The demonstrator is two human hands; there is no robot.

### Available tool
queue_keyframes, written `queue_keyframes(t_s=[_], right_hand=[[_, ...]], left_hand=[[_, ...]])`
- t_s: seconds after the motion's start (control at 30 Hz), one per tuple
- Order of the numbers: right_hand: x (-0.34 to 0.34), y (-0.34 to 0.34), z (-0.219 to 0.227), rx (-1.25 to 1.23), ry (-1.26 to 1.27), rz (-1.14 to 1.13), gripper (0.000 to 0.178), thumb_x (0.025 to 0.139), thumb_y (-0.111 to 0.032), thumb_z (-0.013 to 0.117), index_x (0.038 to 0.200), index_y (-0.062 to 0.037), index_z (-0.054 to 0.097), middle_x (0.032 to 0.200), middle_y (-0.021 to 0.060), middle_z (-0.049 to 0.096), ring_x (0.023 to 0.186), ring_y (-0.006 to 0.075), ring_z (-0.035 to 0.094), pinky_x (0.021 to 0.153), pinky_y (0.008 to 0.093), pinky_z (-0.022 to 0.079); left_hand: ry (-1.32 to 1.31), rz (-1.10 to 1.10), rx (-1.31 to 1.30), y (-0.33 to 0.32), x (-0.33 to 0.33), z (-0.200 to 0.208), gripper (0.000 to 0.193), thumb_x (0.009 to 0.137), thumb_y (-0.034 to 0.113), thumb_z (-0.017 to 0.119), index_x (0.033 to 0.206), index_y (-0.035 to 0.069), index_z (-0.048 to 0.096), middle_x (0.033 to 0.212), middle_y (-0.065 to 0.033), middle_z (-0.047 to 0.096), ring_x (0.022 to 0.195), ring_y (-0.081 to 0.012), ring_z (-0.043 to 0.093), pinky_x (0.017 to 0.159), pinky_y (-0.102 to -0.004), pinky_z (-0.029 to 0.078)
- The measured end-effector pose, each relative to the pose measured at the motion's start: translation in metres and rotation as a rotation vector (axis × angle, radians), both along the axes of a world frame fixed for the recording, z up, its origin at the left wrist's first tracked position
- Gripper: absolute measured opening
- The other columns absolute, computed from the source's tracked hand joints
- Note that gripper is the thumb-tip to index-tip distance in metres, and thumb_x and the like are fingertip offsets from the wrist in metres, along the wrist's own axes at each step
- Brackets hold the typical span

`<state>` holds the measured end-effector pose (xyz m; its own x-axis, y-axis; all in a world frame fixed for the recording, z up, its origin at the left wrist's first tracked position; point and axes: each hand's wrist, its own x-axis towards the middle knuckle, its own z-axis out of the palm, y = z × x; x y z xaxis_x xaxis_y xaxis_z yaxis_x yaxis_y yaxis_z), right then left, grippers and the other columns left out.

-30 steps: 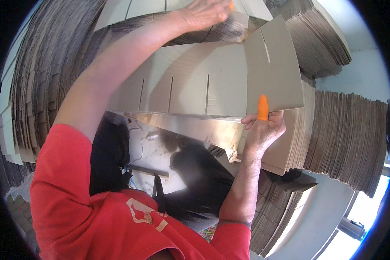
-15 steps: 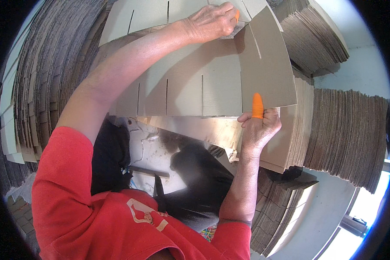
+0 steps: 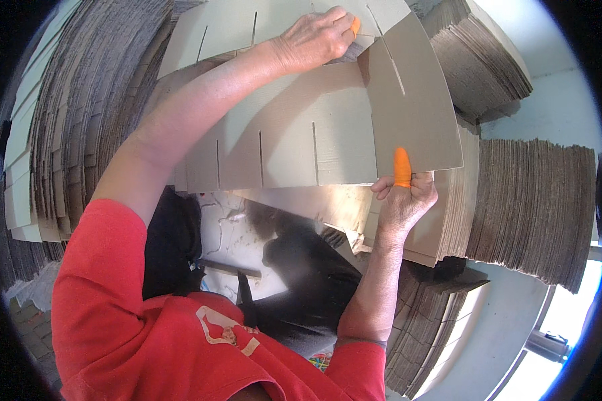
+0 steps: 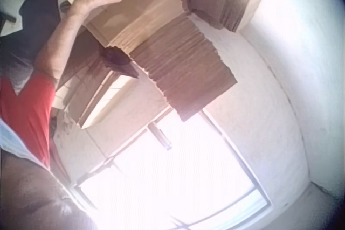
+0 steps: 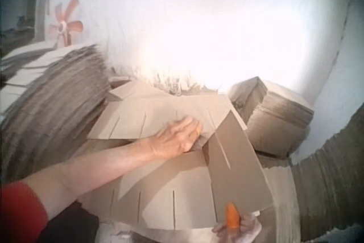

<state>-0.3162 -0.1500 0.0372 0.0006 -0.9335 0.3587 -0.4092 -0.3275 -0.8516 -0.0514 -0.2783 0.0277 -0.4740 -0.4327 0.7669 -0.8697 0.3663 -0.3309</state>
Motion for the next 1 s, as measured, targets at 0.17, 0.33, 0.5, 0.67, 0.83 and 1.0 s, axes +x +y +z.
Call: queue_keyframes(t_s=[0.17,0.33,0.5,0.67,0.83,1.0], right_hand=[[-0.015,-0.001,-0.013,-0.068,-0.015,0.023,0.023,0.082,0.016,0.043,0.091,0.003,0.06,0.057,0.0063,0.06,0.045,0.0087,0.057,0.042,0.0237,0.045],[-0.012,0.004,-0.005,-0.067,0.121,0.011,0.022,0.086,0.011,0.053,0.104,0.0001,0.059,0.062,0.0082,0.062,0.047,0.0111,0.06,0.045,0.0254,0.048],[-0.005,0.011,-0.002,-0.235,0.317,-0.203,0.063,0.089,0.001,0.062,0.145,-0.0074,0.034,0.063,0.0101,0.061,0.054,0.0175,0.064,0.051,0.0295,0.05],[0.008,0.021,0.019,-0.293,0.44,-0.244,0.088,0.089,-0.001,0.062,0.156,-0.0093,0.006,0.07,0.0132,0.064,0.061,0.0231,0.066,0.054,0.0337,0.048],[0.018,0.006,0.048,-0.374,0.586,-0.038,0.069,0.087,0.001,0.054,0.149,-0.0009,0.024,0.07,0.0211,0.064,0.065,0.037,0.066,0.058,0.0437,0.05],[0.059,-0.068,0.067,-0.35,0.867,0.193,0.022,0.086,0.004,0.046,0.104,0.0061,0.059,0.086,0.0298,0.064,0.07,0.0435,0.066,0.061,0.0483,0.053]], left_hand=[[-0.077,-0.055,-0.056,0.013,-0.011,0.005,0.024,0.068,0.0,0.066,0.092,-0.005,0.067,0.104,-0.0084,0.062,0.091,-0.0166,0.057,0.066,-0.0237,0.059],[-0.122,-0.139,-0.06,0.035,-0.027,0.012,0.022,0.068,0.005,0.068,0.088,-0.005,0.068,0.107,-0.0117,0.063,0.094,-0.0183,0.057,0.067,-0.0243,0.058],[-0.163,-0.285,-0.086,0.072,-0.058,0.022,0.025,0.069,0.007,0.068,0.089,-0.007,0.068,0.103,-0.0151,0.064,0.094,-0.0212,0.057,0.07,-0.0246,0.057],[-0.092,-0.331,0.042,0.125,-0.089,0.039,0.026,0.071,0.006,0.066,0.09,-0.012,0.066,0.095,-0.0156,0.062,0.088,-0.0192,0.057,0.069,-0.0243,0.057],[0.047,-0.277,0.424,0.143,-0.078,0.079,0.014,0.077,0.007,0.063,0.087,-0.001,0.068,0.087,-0.0083,0.062,0.085,-0.0207,0.059,0.066,-0.03,0.056],[0.204,0.079,0.658,0.121,-0.022,0.107,0.021,0.084,0.014,0.065,0.105,0.01,0.068,0.107,-0.0118,0.066,0.103,-0.0292,0.064,0.085,-0.0421,0.053]])
